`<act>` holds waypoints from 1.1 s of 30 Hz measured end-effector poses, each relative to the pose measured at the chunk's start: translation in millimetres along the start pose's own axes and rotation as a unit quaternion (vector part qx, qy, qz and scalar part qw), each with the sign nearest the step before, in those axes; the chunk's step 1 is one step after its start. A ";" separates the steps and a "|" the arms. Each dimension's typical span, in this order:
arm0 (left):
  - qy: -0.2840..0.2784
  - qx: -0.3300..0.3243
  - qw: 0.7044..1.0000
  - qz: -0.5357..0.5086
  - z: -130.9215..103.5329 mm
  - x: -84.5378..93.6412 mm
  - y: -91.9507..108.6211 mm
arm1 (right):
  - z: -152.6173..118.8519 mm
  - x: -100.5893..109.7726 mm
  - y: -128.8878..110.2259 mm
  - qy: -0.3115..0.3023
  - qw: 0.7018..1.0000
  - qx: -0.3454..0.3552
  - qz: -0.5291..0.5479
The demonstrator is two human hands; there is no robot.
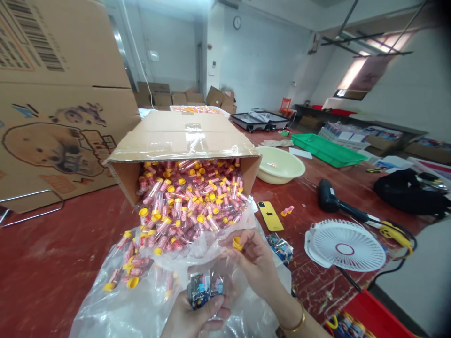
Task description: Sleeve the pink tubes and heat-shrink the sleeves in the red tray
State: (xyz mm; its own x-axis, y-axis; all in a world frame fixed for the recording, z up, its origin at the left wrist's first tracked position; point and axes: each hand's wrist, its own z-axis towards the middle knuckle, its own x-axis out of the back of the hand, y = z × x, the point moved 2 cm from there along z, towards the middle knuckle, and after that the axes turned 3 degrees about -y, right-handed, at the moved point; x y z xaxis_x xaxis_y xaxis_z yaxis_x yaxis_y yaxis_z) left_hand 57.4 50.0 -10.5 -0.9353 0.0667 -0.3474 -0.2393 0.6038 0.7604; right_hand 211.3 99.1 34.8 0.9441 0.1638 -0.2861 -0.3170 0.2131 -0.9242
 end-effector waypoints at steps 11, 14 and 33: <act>-0.024 0.021 0.999 -0.028 -6.3 -8.2 4.9 | 10.1 -2.6 1.6 -0.055 0.997 -0.058 0.004; -0.004 -0.003 0.998 -0.060 -8.6 -9.2 6.8 | 6.9 4.4 8.9 -0.071 0.986 -0.129 -0.080; -0.002 -0.065 0.998 0.015 12.2 6.0 -6.3 | 16.5 -5.4 -19.6 -0.194 0.973 -0.080 -0.094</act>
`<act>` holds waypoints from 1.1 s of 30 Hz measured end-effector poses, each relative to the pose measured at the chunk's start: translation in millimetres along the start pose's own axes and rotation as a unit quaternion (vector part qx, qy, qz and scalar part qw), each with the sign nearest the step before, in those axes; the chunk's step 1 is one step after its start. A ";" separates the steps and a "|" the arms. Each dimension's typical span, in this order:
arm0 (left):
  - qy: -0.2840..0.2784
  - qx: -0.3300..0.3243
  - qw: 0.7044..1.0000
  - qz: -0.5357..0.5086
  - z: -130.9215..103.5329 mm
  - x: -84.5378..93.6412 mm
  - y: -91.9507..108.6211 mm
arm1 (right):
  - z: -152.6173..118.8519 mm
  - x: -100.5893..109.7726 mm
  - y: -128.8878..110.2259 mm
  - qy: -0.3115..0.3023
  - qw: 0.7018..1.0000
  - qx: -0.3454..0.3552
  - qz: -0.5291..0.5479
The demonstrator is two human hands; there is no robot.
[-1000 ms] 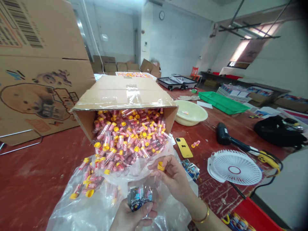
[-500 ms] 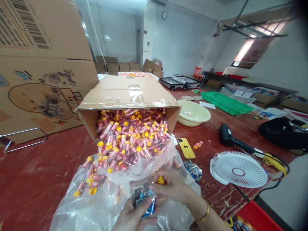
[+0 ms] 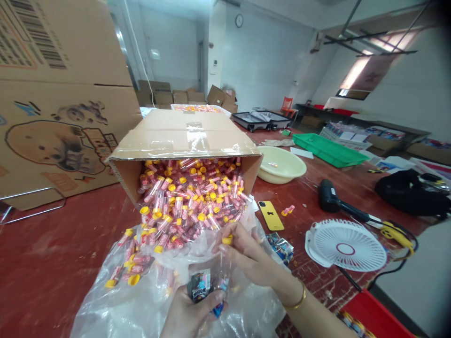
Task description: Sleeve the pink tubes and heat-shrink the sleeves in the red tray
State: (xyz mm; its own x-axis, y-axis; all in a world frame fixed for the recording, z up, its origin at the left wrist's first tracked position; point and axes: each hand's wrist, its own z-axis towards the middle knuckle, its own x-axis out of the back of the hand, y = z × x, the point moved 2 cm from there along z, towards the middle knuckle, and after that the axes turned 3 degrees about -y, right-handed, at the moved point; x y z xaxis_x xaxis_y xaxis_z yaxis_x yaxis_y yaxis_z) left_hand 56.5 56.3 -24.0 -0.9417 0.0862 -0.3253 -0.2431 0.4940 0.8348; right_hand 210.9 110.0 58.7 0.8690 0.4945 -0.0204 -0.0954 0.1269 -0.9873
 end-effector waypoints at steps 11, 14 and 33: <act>0.014 -0.034 0.998 -0.045 -2.3 -6.2 -2.1 | 7.6 0.9 20.7 0.093 0.987 -0.032 0.128; 0.057 -0.073 0.995 -0.030 -0.7 -3.1 -2.5 | 1.1 7.0 12.9 0.107 0.990 0.007 0.088; 0.029 0.014 0.996 -0.077 -5.5 -15.6 3.4 | -0.1 1.9 30.1 0.097 0.982 -0.065 0.148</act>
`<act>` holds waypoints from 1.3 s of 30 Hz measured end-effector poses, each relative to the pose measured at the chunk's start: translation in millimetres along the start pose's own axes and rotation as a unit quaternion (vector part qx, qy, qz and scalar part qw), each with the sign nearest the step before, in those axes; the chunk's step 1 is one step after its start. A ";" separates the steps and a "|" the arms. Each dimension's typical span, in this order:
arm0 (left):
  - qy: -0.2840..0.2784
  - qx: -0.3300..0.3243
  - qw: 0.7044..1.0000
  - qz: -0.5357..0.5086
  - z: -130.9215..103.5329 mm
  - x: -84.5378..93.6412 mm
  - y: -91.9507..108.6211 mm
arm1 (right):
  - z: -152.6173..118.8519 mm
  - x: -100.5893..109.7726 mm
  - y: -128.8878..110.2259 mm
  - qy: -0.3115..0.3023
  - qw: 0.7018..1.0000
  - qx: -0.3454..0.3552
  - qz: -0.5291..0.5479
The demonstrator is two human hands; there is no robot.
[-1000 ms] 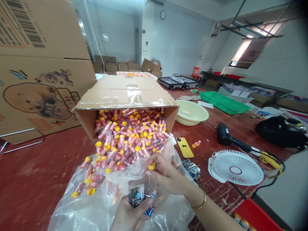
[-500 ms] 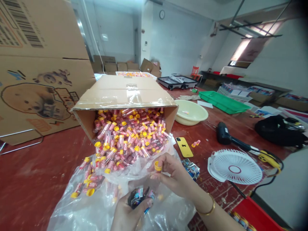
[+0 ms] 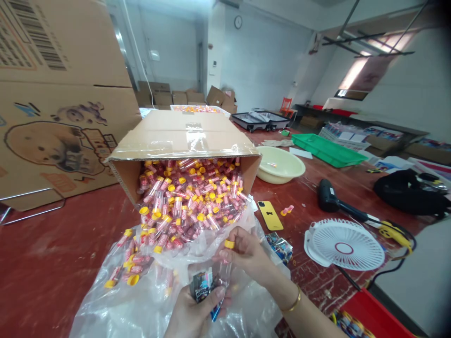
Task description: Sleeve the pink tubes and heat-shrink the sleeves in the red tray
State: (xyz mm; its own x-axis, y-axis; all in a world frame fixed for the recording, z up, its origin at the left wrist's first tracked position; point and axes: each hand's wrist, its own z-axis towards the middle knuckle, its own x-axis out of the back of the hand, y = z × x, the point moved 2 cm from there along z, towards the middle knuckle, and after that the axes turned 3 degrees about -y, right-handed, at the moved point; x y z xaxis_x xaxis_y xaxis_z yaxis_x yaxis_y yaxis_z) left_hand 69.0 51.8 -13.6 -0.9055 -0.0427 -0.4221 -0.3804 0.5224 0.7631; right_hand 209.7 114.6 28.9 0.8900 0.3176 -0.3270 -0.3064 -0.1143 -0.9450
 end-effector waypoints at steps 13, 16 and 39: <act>-0.003 -0.055 0.998 0.041 8.1 5.4 -7.1 | -11.1 -4.1 -14.1 -0.102 0.979 0.012 -0.175; -0.012 -0.044 0.998 0.052 4.6 2.4 -2.8 | -6.4 -7.3 -9.0 -0.103 0.988 -0.008 -0.117; -0.016 -0.049 0.996 0.068 0.5 14.0 4.7 | -11.8 0.1 -1.0 -0.004 0.986 -0.010 -0.166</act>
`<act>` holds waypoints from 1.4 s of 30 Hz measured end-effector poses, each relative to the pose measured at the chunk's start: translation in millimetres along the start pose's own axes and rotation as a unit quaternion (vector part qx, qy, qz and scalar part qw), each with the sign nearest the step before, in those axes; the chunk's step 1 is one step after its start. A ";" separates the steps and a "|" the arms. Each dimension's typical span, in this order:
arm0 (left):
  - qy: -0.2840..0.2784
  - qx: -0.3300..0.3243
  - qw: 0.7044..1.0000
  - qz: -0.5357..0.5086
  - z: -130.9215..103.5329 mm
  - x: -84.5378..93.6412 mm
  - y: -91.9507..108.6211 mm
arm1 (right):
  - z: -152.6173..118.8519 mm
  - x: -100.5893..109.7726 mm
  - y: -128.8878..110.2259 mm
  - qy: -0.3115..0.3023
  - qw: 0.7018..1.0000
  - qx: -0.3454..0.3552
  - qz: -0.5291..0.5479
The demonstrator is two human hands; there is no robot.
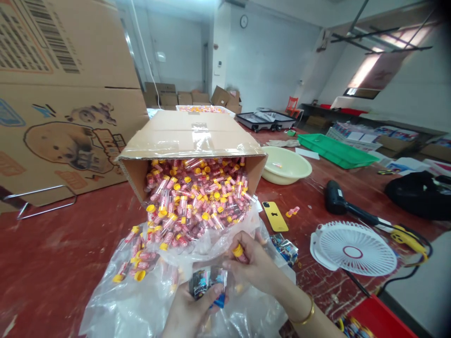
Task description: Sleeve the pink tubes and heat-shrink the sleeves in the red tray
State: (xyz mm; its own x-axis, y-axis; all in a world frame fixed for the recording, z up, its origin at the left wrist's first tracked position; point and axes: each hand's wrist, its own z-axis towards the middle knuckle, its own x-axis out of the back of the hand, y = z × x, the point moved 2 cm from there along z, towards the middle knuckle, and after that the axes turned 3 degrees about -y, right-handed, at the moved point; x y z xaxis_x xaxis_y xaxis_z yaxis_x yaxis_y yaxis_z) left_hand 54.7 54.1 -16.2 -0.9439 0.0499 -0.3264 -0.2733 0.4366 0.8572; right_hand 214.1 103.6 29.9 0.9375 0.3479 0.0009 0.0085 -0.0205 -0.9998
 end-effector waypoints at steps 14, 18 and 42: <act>-0.007 -0.043 0.998 -0.053 7.0 0.6 -15.6 | 12.3 -12.1 -28.0 -0.158 0.983 0.035 0.090; 0.016 -0.016 0.999 -0.036 5.3 0.3 -13.5 | 17.2 -14.8 -17.5 -0.093 0.979 0.026 0.178; 0.056 0.082 0.987 -0.125 -1.7 -18.1 18.7 | -1.8 -5.6 -2.3 0.062 0.968 0.110 0.216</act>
State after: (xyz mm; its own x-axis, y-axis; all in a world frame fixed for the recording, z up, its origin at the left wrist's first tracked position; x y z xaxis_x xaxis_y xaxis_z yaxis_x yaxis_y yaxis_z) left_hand 66.3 59.8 6.4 -0.8682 -0.1733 -0.4650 -0.4746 0.5634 0.6762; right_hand 209.4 100.1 32.3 0.8719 0.2368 -0.4286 -0.4546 0.0660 -0.8883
